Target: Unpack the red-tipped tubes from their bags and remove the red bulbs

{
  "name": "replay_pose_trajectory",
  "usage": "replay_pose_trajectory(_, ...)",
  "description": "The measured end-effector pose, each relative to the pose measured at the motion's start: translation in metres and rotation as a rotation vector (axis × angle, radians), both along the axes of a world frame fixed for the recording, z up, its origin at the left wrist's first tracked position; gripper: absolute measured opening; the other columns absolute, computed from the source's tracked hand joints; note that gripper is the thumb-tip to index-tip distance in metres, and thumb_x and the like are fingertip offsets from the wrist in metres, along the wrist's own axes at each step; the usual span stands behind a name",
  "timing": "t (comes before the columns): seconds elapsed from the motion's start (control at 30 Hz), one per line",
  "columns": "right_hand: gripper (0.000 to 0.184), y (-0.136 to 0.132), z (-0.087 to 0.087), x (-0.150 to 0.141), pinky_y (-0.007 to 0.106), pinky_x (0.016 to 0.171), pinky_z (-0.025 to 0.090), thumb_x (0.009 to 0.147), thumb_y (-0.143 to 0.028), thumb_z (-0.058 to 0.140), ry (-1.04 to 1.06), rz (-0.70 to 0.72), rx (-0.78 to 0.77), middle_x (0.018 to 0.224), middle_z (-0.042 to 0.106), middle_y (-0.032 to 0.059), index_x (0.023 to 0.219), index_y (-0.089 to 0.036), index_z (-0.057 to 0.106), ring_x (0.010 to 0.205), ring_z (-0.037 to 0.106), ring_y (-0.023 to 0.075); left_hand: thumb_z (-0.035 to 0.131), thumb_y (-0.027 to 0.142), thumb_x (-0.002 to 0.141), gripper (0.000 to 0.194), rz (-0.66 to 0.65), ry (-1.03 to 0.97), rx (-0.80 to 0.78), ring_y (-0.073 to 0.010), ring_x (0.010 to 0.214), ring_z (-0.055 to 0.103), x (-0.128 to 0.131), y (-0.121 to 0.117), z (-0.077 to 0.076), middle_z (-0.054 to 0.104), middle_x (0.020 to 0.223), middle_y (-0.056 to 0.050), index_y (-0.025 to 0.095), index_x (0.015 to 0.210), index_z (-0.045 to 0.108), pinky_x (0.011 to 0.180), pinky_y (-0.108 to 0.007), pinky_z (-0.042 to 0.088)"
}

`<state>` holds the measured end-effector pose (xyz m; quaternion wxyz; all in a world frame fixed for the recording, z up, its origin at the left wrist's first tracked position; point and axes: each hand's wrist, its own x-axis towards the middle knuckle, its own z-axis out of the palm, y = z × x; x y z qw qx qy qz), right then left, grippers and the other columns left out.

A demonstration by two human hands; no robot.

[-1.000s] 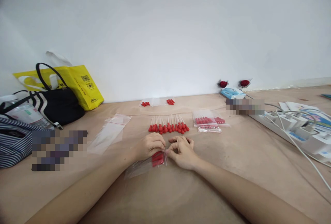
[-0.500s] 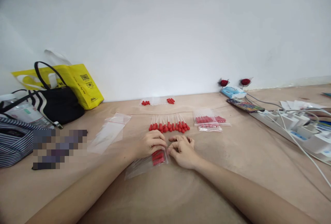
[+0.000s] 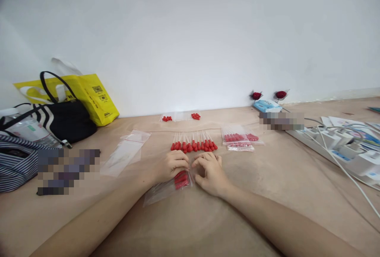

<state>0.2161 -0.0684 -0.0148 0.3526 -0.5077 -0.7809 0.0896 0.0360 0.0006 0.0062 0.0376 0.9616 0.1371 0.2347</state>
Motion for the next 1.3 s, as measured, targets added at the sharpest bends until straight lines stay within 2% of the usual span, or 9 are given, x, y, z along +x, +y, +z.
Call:
replay_pose_trajectory(0.13, 0.006, 0.005, -0.002, 0.003, 0.041, 0.088, 0.023, 0.07, -0.018, 0.057, -0.1, 0.099, 0.369, 0.085, 0.06, -0.0011, 0.072, -0.024, 0.06, 0.085, 0.049, 0.016, 0.041, 0.018, 0.085, 0.024, -0.025, -0.071, -0.014, -0.0112, 0.07, 0.055, 0.0, 0.0, -0.002, 0.064, 0.08, -0.004, 0.016, 0.073, 0.061, 0.067, -0.023, 0.042)
replay_pose_trajectory(0.4, 0.015, 0.011, 0.003, 0.005, 0.037, 0.088, 0.023, 0.077, -0.018, 0.052, -0.181, 0.173, 0.712, 0.073, 0.062, -0.0046, 0.065, -0.024, 0.059, 0.08, 0.048, 0.0129, 0.038, 0.017, 0.086, 0.023, -0.081, -0.094, -0.018, -0.0113, 0.074, 0.057, 0.001, -0.001, 0.0, 0.065, 0.079, -0.004, 0.015, 0.075, 0.059, 0.069, -0.022, 0.044)
replay_pose_trajectory(0.6, 0.017, 0.011, 0.005, 0.005, 0.039, 0.092, 0.022, 0.077, -0.012, 0.048, -0.21, 0.19, 0.755, 0.072, 0.065, -0.0062, 0.064, -0.021, 0.055, 0.078, 0.051, 0.0118, 0.036, 0.02, 0.087, 0.024, -0.103, 0.024, 0.064, -0.0125, 0.075, 0.057, 0.0, -0.001, 0.006, 0.064, 0.08, -0.006, 0.014, 0.082, 0.058, 0.07, -0.023, 0.046)
replay_pose_trajectory(0.73, 0.015, 0.011, 0.004, 0.003, 0.04, 0.093, 0.024, 0.078, -0.011, 0.048, -0.183, 0.185, 0.745, 0.072, 0.066, -0.0059, 0.069, -0.02, 0.056, 0.076, 0.053, 0.0112, 0.036, 0.019, 0.088, 0.025, -0.138, -0.064, 0.141, -0.0112, 0.074, 0.058, 0.0, 0.001, 0.002, 0.065, 0.082, -0.005, 0.015, 0.082, 0.06, 0.07, -0.022, 0.046)
replay_pose_trajectory(0.87, 0.01, 0.009, 0.006, 0.002, 0.04, 0.092, 0.023, 0.079, -0.017, 0.054, -0.172, 0.154, 0.765, 0.072, 0.067, -0.0064, 0.072, -0.022, 0.058, 0.076, 0.055, 0.0117, 0.034, 0.017, 0.087, 0.028, -0.114, -0.087, 0.176, -0.0107, 0.071, 0.058, 0.0, 0.001, -0.001, 0.065, 0.079, -0.006, 0.014, 0.078, 0.06, 0.069, -0.022, 0.047)
replay_pose_trajectory(1.07, 0.018, 0.008, 0.003, 0.005, 0.04, 0.092, 0.02, 0.083, -0.015, 0.047, -0.285, 0.18, 0.74, 0.077, 0.067, -0.008, 0.072, -0.025, 0.058, 0.077, 0.054, 0.0103, 0.032, 0.012, 0.086, 0.027, -0.118, -0.037, 0.207, -0.0117, 0.073, 0.056, 0.001, -0.001, 0.002, 0.065, 0.081, -0.005, 0.014, 0.079, 0.057, 0.07, -0.023, 0.045)
replay_pose_trajectory(1.2, 0.026, 0.01, 0.001, 0.005, 0.039, 0.093, 0.019, 0.085, -0.012, 0.04, -0.341, 0.217, 0.736, 0.067, 0.062, -0.0062, 0.064, -0.021, 0.054, 0.076, 0.052, 0.009, 0.031, 0.009, 0.086, 0.027, -0.167, 0.068, 0.269, -0.0117, 0.071, 0.053, 0.003, -0.002, 0.008, 0.063, 0.084, -0.004, 0.015, 0.073, 0.054, 0.067, -0.023, 0.043)
replay_pose_trajectory(1.3, 0.033, 0.011, 0.002, 0.003, 0.037, 0.093, 0.018, 0.087, -0.01, 0.033, -0.378, 0.235, 0.747, 0.058, 0.055, -0.0057, 0.06, -0.019, 0.049, 0.073, 0.051, 0.0076, 0.03, 0.01, 0.087, 0.029, -0.174, 0.136, 0.292, -0.0115, 0.067, 0.05, 0.005, -0.003, 0.011, 0.061, 0.078, -0.004, 0.015, 0.067, 0.051, 0.064, -0.023, 0.043)
